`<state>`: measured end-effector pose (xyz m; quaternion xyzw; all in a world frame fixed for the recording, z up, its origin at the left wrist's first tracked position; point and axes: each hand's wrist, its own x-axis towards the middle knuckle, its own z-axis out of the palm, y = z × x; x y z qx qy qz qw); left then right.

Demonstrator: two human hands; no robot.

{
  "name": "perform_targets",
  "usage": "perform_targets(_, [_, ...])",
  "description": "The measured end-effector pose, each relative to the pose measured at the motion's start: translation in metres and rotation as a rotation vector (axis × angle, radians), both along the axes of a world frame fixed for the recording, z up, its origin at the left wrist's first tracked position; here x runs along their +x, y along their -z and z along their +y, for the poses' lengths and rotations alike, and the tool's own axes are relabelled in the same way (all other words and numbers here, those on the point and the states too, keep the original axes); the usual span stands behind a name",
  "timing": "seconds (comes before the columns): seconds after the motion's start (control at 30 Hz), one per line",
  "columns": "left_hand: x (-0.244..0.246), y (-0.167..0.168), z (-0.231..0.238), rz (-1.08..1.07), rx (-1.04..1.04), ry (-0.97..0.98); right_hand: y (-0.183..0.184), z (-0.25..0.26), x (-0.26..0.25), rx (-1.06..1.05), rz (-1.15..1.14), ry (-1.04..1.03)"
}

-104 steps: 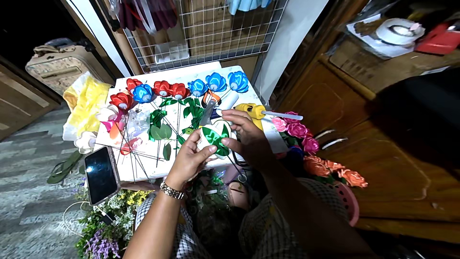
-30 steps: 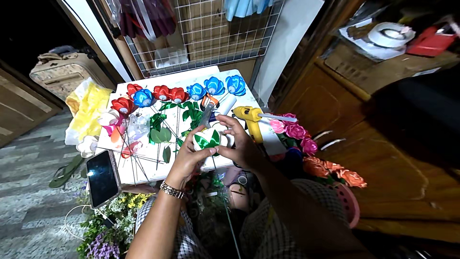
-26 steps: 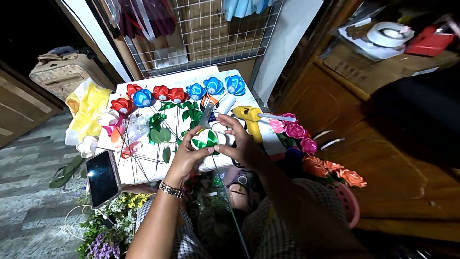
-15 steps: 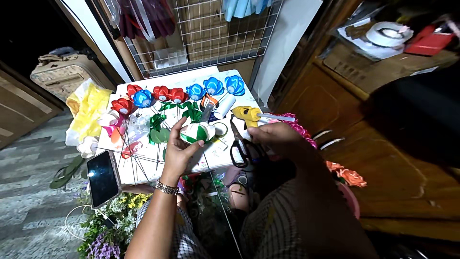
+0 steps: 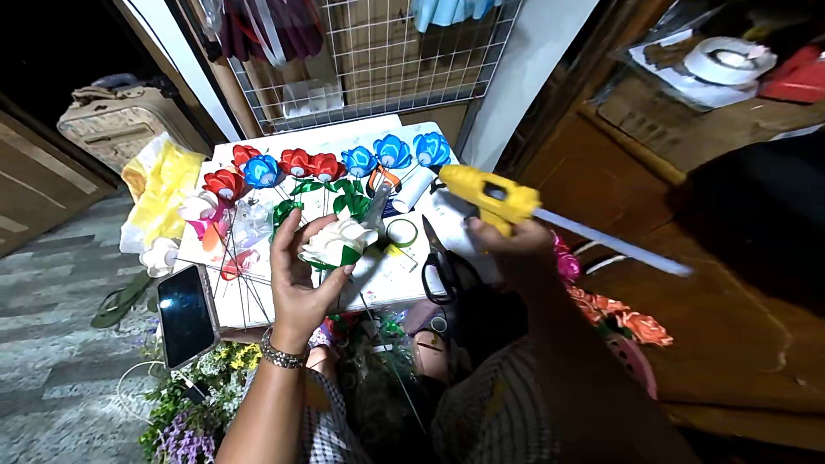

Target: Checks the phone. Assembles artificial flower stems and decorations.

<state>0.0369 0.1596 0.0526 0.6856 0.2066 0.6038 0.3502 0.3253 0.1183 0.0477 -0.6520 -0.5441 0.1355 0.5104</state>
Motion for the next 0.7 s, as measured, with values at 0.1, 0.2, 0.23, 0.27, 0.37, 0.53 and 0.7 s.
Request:
perform_targets(0.1, [-0.006,-0.002,-0.003,-0.021,0.056,0.015,-0.012,-0.023,0.006,0.258,0.154,-0.391])
perform_targets(0.2, [-0.007,-0.006,-0.008,-0.022,0.131,0.014,-0.033,-0.048,-0.01,0.359,0.149,-0.59])
perform_targets(0.23, [-0.007,-0.007,-0.01,-0.016,0.164,0.012,-0.039,-0.052,-0.016,0.371,0.137,-0.64])
perform_targets(0.27, [-0.006,-0.007,-0.011,-0.017,0.196,0.014,-0.04,-0.052,-0.019,0.386,0.119,-0.677])
perform_targets(0.37, [-0.005,-0.009,-0.014,-0.014,0.278,-0.004,-0.021,-0.047,-0.016,0.406,0.058,-0.762])
perform_targets(0.53, [-0.005,-0.008,-0.013,-0.002,0.33,0.004,-0.006,-0.043,-0.01,0.398,0.031,-0.79])
perform_targets(0.7, [-0.003,-0.008,-0.015,0.02,0.349,0.005,-0.022,-0.04,-0.01,0.411,-0.029,-0.778])
